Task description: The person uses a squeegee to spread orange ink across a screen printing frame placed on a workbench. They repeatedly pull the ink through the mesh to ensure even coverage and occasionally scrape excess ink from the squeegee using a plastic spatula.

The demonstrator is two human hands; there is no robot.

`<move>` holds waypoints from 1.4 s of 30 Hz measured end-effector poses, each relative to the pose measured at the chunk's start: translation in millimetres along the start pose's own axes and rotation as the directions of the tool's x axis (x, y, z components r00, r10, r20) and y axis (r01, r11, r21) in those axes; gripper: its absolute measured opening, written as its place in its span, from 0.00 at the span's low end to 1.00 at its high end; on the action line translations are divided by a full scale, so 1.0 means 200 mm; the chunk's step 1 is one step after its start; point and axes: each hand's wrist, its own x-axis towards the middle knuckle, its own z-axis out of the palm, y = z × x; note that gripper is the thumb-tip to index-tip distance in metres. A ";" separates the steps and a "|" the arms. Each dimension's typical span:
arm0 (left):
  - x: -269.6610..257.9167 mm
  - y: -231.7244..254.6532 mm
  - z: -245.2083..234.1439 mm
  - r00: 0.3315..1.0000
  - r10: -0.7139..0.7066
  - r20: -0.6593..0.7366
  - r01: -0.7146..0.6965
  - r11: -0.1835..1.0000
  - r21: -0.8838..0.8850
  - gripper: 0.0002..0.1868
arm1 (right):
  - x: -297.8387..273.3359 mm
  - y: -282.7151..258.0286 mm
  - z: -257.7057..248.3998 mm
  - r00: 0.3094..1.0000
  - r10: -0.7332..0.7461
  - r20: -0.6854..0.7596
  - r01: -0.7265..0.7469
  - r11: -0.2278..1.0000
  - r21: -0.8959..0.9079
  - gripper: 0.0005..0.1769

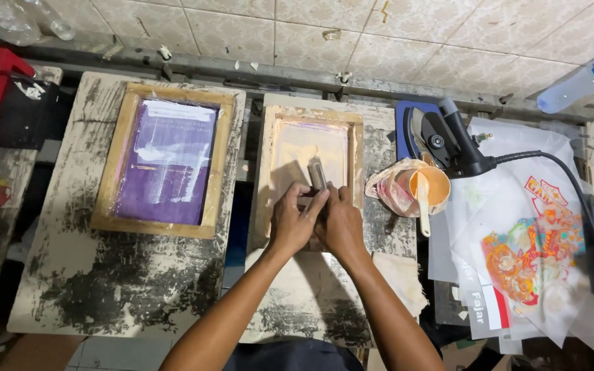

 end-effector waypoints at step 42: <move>0.25 -0.65 -0.11 0.941 0.318 -0.112 -0.297 0.940 0.169 0.30 | 0.94 0.24 0.45 0.905 -0.415 0.093 0.408 0.785 -0.466 0.13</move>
